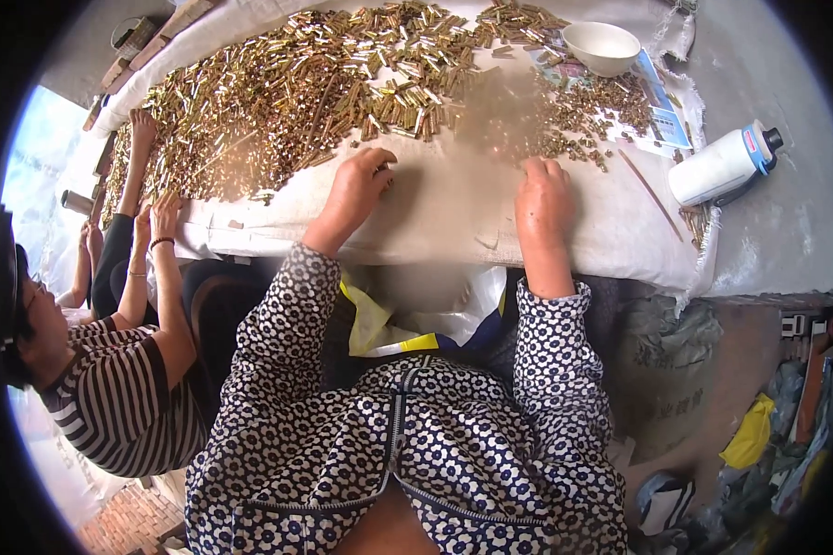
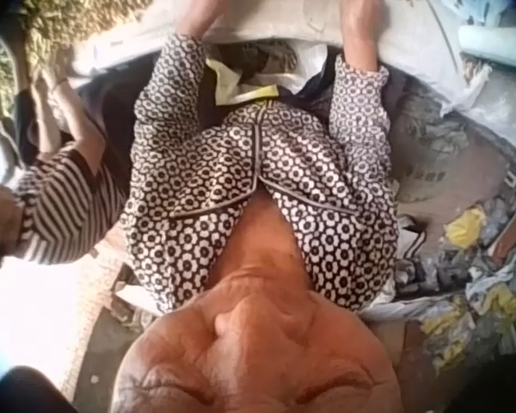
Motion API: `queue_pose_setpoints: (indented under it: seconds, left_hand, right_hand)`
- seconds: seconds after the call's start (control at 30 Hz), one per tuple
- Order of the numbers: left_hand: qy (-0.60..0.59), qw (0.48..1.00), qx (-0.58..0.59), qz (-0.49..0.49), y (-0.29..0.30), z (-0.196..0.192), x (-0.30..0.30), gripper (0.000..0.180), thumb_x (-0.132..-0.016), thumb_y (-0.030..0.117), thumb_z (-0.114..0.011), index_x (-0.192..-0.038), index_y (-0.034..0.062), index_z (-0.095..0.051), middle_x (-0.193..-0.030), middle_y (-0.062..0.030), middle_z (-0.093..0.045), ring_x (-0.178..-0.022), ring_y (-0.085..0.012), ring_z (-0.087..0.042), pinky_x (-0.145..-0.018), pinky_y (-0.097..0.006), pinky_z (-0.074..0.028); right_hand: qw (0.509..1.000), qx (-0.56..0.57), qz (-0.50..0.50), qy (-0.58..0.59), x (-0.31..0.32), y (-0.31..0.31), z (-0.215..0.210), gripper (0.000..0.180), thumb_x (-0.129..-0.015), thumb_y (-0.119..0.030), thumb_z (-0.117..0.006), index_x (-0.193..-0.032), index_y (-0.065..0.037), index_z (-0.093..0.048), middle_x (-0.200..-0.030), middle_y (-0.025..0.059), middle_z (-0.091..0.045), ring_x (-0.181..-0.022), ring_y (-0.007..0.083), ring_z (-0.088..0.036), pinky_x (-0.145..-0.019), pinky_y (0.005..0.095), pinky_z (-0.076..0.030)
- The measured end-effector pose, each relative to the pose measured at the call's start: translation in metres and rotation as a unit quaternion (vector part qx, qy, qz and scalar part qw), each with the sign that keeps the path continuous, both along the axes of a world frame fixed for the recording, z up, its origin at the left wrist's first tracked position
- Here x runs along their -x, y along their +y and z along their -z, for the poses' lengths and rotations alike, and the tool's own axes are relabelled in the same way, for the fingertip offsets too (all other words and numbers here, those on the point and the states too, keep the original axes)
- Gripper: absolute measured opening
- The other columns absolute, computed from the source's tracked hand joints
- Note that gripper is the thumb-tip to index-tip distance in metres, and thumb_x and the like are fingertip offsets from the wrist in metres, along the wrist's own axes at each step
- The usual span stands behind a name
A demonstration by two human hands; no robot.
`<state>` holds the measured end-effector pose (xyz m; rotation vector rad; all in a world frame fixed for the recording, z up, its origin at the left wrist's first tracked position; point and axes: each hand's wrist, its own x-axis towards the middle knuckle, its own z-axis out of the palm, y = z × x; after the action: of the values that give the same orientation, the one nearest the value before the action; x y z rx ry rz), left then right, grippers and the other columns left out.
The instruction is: The person sorts and inspects small metal parts by hand on a cloth-covered table.
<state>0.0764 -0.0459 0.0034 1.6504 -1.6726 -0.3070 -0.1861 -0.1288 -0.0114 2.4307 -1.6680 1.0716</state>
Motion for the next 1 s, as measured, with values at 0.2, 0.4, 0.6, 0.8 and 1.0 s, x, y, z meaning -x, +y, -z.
queue_pose_setpoints:
  seconds: [0.2, 0.4, 0.6, 0.8, 1.0]
  left_hand:
    - [0.258, 0.964, -0.056, -0.039, 0.02, -0.006, 0.016, 0.008, -0.086, 0.003, -0.061, -0.094, 0.0015, -0.061, -0.078, -0.005, -0.061, -0.066, -0.0104, -0.06, -0.056, -0.025, -0.047]
    - [0.499, 0.863, -0.078, -0.008, 0.036, -0.008, 0.022, 0.009, -0.092, 0.011, -0.059, -0.097, 0.0038, -0.059, -0.083, -0.002, -0.062, -0.07, -0.0078, -0.06, -0.054, -0.019, -0.044]
    - [0.569, 0.819, -0.077, -0.008, 0.042, -0.008, 0.034, 0.01, -0.092, 0.011, -0.058, -0.098, 0.0034, -0.057, -0.085, -0.0026, -0.061, -0.07, -0.0091, -0.06, -0.053, -0.019, -0.044]
    - [0.598, 0.798, -0.076, -0.007, 0.046, -0.003, 0.041, 0.009, -0.093, 0.01, -0.057, -0.099, 0.0041, -0.056, -0.085, -0.0035, -0.06, -0.072, -0.0102, -0.06, -0.054, -0.02, -0.044]
    - [0.615, 0.786, -0.067, -0.009, 0.049, -0.003, 0.047, 0.009, -0.093, 0.009, -0.057, -0.099, 0.0037, -0.056, -0.086, -0.004, -0.061, -0.071, -0.0108, -0.061, -0.054, -0.02, -0.045]
  right_hand:
    - [0.999, -0.03, -0.001, 0.024, -0.002, 0.009, 0.0, 0.013, -0.076, -0.006, -0.057, -0.088, -0.01, -0.063, -0.09, 0.0092, -0.062, -0.086, 0.0305, -0.059, -0.072, 0.0422, -0.05]
    - [0.999, 0.002, -0.027, 0.018, -0.007, 0.01, 0.007, 0.011, -0.075, -0.004, -0.061, -0.085, -0.009, -0.061, -0.088, 0.0075, -0.062, -0.084, 0.028, -0.06, -0.073, 0.0381, -0.05]
    - [0.996, -0.039, -0.083, -0.013, -0.014, 0.012, 0.033, 0.01, -0.077, -0.007, -0.062, -0.087, -0.011, -0.065, -0.091, 0.006, -0.063, -0.086, 0.0258, -0.061, -0.074, 0.036, -0.051]
    - [0.981, -0.085, -0.157, -0.08, -0.033, 0.028, 0.025, 0.012, -0.078, 0.001, -0.062, -0.087, -0.008, -0.065, -0.088, 0.0029, -0.062, -0.078, 0.0163, -0.061, -0.069, 0.0272, -0.05]
    - [0.849, -0.298, -0.274, -0.339, -0.046, 0.061, -0.006, 0.01, -0.082, 0.005, -0.061, -0.089, -0.001, -0.064, -0.088, -0.0019, -0.059, -0.08, 0.0057, -0.057, -0.071, 0.019, -0.046]
